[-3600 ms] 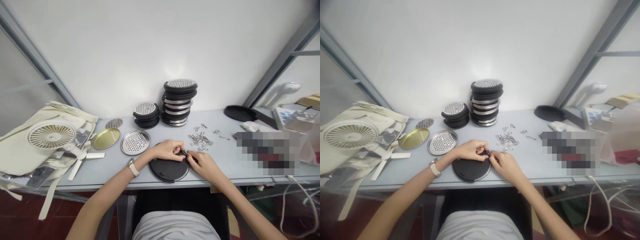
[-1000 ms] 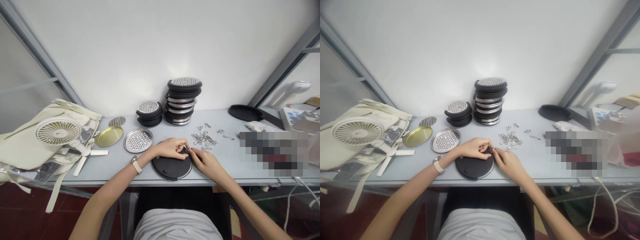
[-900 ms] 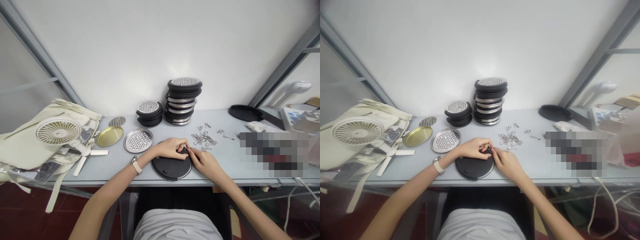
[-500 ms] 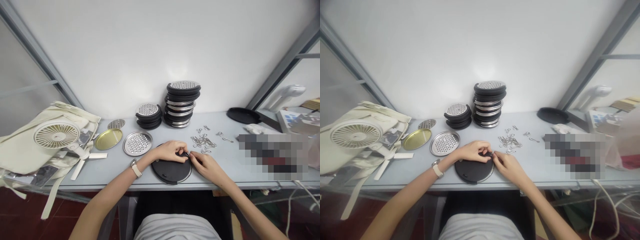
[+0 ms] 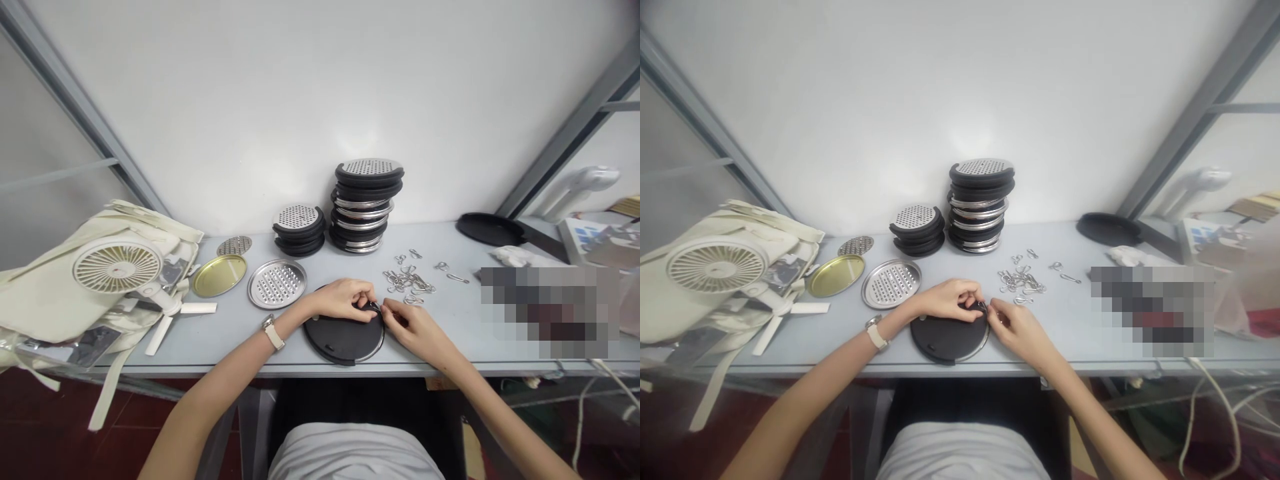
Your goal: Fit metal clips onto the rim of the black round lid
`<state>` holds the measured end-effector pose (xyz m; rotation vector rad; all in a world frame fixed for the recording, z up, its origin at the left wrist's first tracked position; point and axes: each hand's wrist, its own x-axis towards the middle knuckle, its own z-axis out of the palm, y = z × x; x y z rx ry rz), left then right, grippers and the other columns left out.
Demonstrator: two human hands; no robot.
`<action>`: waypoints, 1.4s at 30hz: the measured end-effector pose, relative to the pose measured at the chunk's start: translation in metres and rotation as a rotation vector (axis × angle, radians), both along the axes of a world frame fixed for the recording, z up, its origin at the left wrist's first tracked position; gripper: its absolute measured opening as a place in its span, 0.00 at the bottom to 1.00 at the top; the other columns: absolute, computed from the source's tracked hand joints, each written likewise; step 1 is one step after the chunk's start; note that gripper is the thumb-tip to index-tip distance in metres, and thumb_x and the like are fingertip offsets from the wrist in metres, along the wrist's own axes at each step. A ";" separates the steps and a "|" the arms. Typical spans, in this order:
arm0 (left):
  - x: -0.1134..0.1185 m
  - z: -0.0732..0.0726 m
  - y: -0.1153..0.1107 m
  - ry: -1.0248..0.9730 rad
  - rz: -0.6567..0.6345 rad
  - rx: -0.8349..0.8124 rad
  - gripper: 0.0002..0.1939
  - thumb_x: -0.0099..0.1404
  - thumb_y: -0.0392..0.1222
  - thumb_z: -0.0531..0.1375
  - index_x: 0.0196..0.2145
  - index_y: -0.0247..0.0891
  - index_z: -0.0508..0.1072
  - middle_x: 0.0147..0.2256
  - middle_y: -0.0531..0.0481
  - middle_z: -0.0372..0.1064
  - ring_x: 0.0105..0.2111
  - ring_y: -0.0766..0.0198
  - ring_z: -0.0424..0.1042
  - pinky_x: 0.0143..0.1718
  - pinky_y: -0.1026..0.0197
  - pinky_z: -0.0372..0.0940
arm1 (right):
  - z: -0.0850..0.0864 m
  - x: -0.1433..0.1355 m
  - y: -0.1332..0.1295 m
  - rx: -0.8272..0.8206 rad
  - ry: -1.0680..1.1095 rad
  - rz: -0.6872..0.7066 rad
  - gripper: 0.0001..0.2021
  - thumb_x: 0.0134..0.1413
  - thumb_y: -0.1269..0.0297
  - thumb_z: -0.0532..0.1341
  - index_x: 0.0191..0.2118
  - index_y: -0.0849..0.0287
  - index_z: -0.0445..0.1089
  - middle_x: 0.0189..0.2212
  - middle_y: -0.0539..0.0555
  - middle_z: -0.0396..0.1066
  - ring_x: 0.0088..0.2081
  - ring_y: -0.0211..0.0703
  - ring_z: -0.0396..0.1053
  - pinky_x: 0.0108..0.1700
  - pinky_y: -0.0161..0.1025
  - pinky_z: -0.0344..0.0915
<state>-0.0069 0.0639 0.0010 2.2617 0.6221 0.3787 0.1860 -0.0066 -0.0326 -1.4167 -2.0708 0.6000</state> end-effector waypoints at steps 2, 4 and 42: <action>0.000 0.000 0.000 0.000 -0.006 -0.003 0.09 0.56 0.40 0.62 0.33 0.36 0.66 0.26 0.57 0.60 0.26 0.71 0.60 0.27 0.68 0.54 | 0.000 0.002 0.001 -0.009 -0.003 0.023 0.16 0.62 0.59 0.48 0.23 0.56 0.52 0.16 0.44 0.54 0.19 0.35 0.53 0.24 0.34 0.49; 0.000 -0.001 0.001 -0.001 -0.011 -0.001 0.09 0.56 0.40 0.62 0.33 0.36 0.66 0.26 0.57 0.60 0.26 0.71 0.60 0.27 0.68 0.54 | 0.000 0.003 0.001 -0.021 0.005 0.031 0.17 0.63 0.58 0.48 0.23 0.56 0.51 0.16 0.44 0.52 0.19 0.35 0.53 0.24 0.34 0.49; -0.003 0.054 -0.046 -0.031 -0.058 0.523 0.10 0.62 0.33 0.53 0.40 0.36 0.69 0.38 0.47 0.69 0.39 0.62 0.68 0.43 0.60 0.63 | 0.003 0.002 0.000 0.012 -0.036 0.044 0.16 0.63 0.59 0.46 0.30 0.56 0.66 0.25 0.54 0.73 0.26 0.45 0.70 0.31 0.38 0.62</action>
